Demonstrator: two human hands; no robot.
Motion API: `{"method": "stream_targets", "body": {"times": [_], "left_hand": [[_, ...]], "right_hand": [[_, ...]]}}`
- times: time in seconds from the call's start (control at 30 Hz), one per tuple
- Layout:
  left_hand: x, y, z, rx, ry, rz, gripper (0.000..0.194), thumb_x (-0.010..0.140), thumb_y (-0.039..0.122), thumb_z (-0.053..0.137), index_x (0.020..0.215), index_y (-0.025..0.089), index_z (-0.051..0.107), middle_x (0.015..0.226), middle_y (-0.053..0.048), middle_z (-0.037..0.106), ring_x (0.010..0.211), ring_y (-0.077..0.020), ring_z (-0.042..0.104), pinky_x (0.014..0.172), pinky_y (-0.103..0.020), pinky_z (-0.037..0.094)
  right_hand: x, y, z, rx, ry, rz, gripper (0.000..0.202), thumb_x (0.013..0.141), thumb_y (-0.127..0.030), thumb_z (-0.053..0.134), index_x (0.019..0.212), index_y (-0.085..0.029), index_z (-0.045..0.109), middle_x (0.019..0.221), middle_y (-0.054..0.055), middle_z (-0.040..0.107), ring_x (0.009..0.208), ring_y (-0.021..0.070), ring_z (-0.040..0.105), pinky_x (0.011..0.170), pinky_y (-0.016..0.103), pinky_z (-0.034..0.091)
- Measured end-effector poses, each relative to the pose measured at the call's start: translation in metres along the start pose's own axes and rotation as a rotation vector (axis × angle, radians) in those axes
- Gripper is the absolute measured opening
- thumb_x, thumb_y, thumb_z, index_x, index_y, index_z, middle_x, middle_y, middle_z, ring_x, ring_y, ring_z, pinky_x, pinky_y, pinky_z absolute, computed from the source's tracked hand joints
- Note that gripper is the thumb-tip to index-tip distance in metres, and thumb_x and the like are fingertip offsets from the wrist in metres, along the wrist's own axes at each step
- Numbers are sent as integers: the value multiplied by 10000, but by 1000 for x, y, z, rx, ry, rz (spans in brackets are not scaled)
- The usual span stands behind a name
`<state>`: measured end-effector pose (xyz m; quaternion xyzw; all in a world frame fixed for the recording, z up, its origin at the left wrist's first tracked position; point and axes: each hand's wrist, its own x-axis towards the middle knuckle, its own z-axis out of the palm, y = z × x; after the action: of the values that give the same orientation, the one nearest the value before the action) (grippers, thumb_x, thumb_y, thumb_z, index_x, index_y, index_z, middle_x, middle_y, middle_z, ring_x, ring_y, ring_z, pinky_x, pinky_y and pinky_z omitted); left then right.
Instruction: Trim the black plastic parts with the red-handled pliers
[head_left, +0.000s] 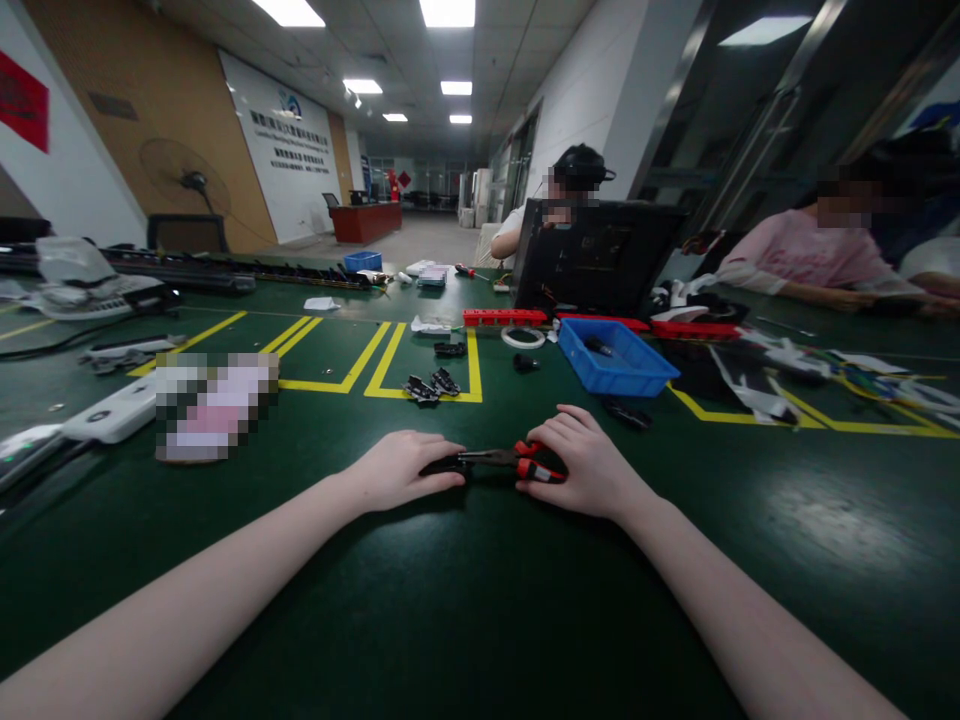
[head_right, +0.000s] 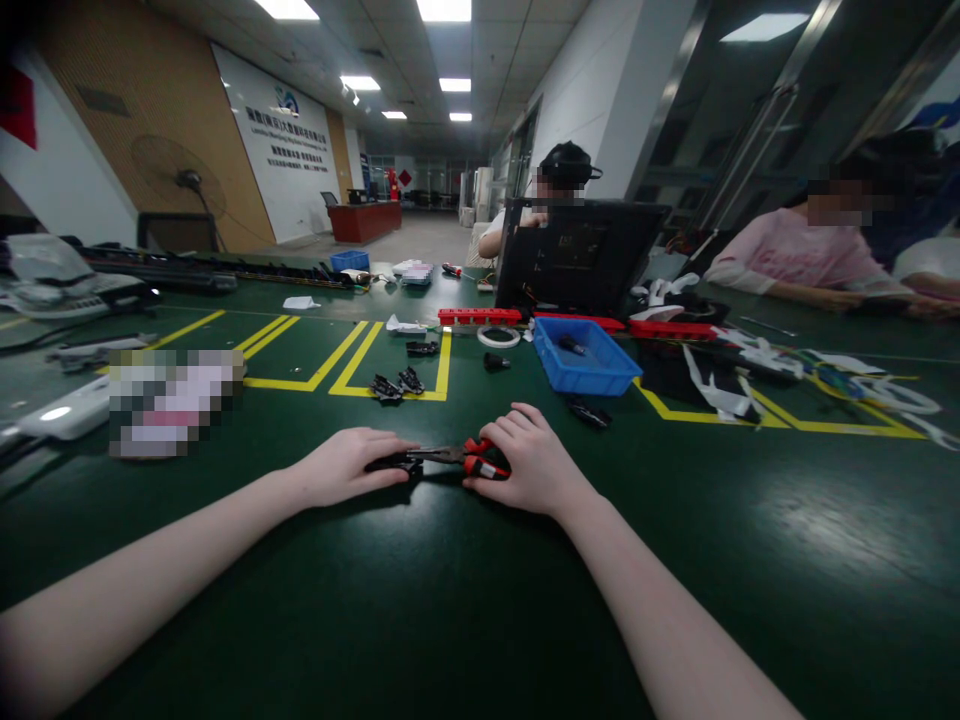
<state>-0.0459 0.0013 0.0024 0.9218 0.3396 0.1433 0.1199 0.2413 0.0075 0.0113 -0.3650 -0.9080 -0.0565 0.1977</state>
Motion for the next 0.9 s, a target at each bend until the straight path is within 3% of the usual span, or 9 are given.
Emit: {"method": "stream_targets", "body": {"times": [0.47, 0.6, 0.9], "left_hand": [[-1, -2, 0, -37, 11, -5, 392, 986, 436, 443, 1283, 199, 538, 1025, -54, 663, 906, -214, 644, 755, -317, 474], [-1, -3, 1, -38, 13, -21, 408, 978, 452, 452, 1286, 197, 535, 1068, -59, 659, 932, -217, 640, 775, -321, 480], [-1, -1, -1, -53, 1, -28, 411, 987, 449, 426, 1288, 193, 538, 1092, -70, 660, 951, -219, 638, 797, -322, 478]], "right_hand": [[-1, -7, 0, -25, -5, 35, 310, 772, -393, 644, 974, -161, 605, 938, 95, 649, 814, 221, 595, 750, 355, 444], [-1, -6, 1, -21, 0, 32, 310, 752, -285, 640, 1034, -165, 595, 972, 86, 629, 847, 218, 582, 749, 338, 462], [1, -6, 3, -122, 22, -36, 326, 765, -222, 621, 1082, -154, 587, 1091, 107, 631, 890, 239, 557, 743, 366, 432]]}}
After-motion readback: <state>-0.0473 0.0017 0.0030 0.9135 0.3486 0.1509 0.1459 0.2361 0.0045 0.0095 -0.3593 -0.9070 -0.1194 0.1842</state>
